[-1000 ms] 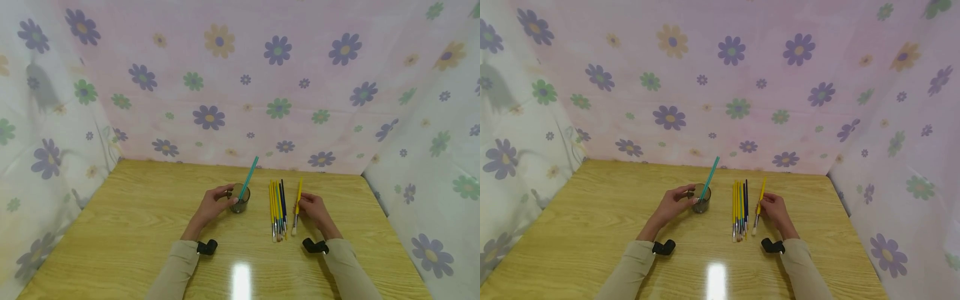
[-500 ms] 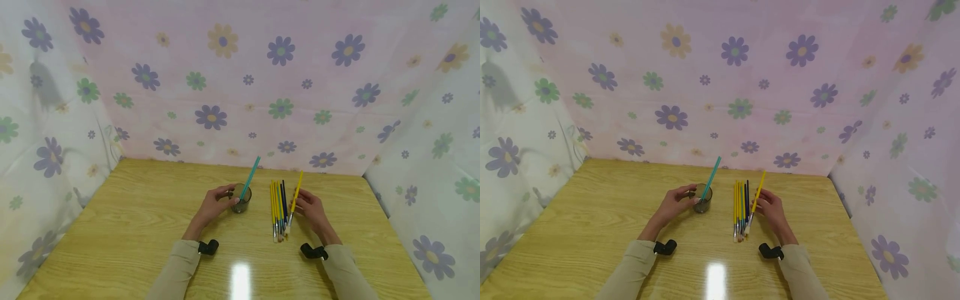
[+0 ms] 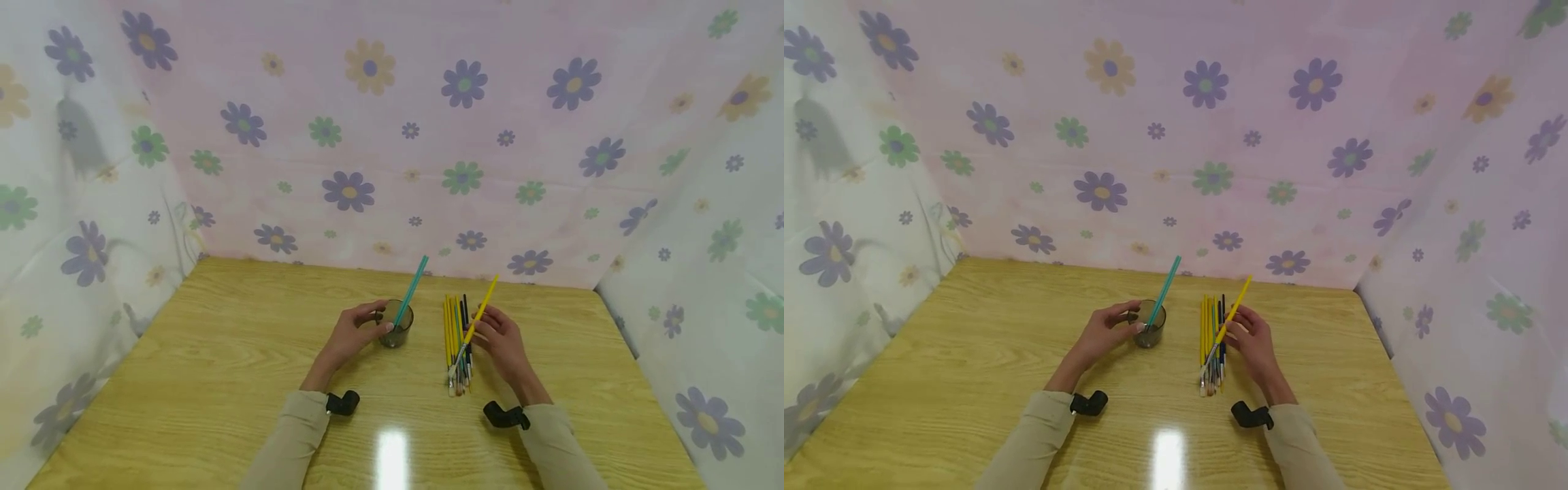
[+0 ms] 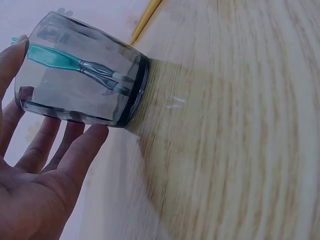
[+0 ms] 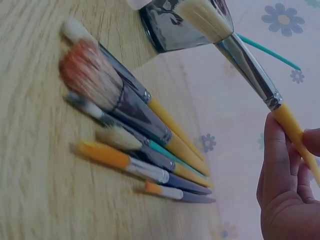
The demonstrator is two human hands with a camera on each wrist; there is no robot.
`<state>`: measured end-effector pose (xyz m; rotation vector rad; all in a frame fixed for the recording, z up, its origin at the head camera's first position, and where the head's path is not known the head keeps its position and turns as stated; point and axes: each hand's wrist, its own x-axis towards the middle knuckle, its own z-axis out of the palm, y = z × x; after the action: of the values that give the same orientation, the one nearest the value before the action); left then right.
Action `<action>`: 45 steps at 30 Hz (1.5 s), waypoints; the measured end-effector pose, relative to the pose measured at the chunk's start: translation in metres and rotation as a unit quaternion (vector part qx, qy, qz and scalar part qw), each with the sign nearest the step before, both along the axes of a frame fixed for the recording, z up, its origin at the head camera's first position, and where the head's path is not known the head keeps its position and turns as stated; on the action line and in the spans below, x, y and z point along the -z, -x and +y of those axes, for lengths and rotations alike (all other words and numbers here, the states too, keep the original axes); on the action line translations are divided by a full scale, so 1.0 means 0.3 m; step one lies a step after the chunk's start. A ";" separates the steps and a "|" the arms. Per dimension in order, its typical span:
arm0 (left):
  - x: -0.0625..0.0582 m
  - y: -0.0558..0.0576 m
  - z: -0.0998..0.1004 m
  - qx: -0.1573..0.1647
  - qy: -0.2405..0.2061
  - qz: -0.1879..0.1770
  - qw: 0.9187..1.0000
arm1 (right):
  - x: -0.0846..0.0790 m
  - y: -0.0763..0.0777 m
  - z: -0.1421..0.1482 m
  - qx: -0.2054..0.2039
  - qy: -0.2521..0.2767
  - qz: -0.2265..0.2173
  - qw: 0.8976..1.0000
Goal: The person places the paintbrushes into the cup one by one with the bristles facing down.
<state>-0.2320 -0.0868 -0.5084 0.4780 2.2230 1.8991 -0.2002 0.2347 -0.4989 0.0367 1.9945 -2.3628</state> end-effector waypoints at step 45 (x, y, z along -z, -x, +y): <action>0.017 0.000 0.000 -0.004 -0.011 0.004 1.000 | -0.098 0.028 -0.288 0.158 0.063 0.314 0.934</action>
<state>-0.2321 -0.0868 -0.5135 0.4812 2.2143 1.9304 -0.2087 0.1483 -0.4696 -0.5033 2.2010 -2.9938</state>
